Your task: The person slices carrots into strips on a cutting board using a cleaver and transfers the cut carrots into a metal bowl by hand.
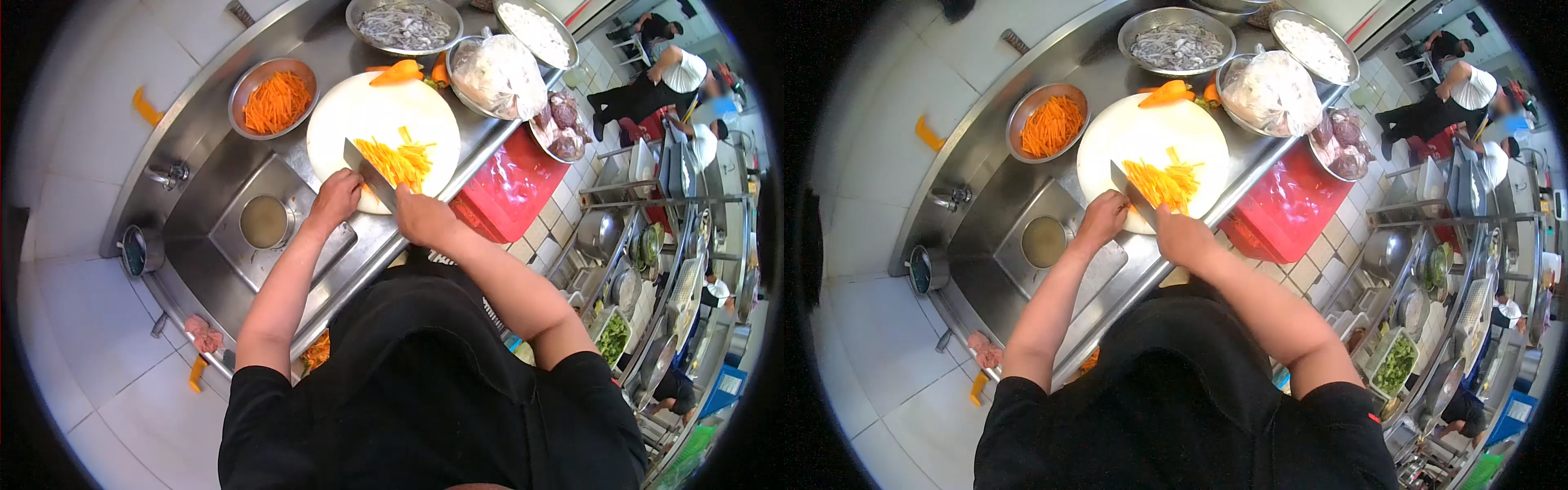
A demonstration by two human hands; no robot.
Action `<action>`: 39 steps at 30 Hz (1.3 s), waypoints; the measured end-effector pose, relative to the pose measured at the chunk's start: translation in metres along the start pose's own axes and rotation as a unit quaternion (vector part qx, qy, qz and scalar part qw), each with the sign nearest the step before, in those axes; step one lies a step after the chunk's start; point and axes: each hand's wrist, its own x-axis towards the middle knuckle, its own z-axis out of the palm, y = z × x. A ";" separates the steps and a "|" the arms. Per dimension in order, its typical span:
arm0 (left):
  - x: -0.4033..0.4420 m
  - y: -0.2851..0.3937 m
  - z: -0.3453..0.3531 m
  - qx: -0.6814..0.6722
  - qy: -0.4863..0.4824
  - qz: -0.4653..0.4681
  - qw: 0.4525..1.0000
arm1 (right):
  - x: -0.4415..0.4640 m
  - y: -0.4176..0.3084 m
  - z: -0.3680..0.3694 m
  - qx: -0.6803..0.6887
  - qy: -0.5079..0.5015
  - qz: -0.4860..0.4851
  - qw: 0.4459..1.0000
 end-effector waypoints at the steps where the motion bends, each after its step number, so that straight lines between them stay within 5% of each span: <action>1: -0.001 0.000 0.000 0.000 -0.004 -0.011 1.000 | 0.003 -0.001 -0.005 -0.025 -0.013 -0.015 0.999; 10: -0.004 0.006 0.004 -0.010 0.020 -0.022 1.000 | -0.016 0.015 0.024 0.050 0.003 0.043 0.998; 15: 0.004 0.010 0.017 -0.005 0.044 -0.046 0.998 | -0.015 0.039 -0.004 0.012 0.094 -0.040 0.995; 19: 0.014 0.024 0.008 -0.046 0.106 -0.190 0.975 | -0.038 0.067 -0.025 0.023 0.166 -0.070 0.983; 21: 0.018 0.034 -0.012 -0.099 0.272 -0.203 0.936 | -0.038 0.078 -0.032 0.010 0.181 -0.068 0.981; 23: 0.028 0.059 -0.040 -0.095 0.258 -0.216 0.937 | -0.035 0.087 -0.035 -0.003 0.185 -0.062 0.981; 25: 0.044 0.082 -0.049 -0.026 0.166 -0.073 0.983 | -0.028 0.095 -0.033 0.010 0.187 -0.068 0.980; 30: 0.073 0.107 -0.025 0.186 -0.184 -0.108 0.959 | -0.016 0.101 -0.035 0.007 0.153 -0.096 0.984; 39: 0.083 0.083 0.012 0.158 -0.190 -0.204 0.947 | -0.021 0.145 -0.038 -0.036 0.175 -0.223 0.958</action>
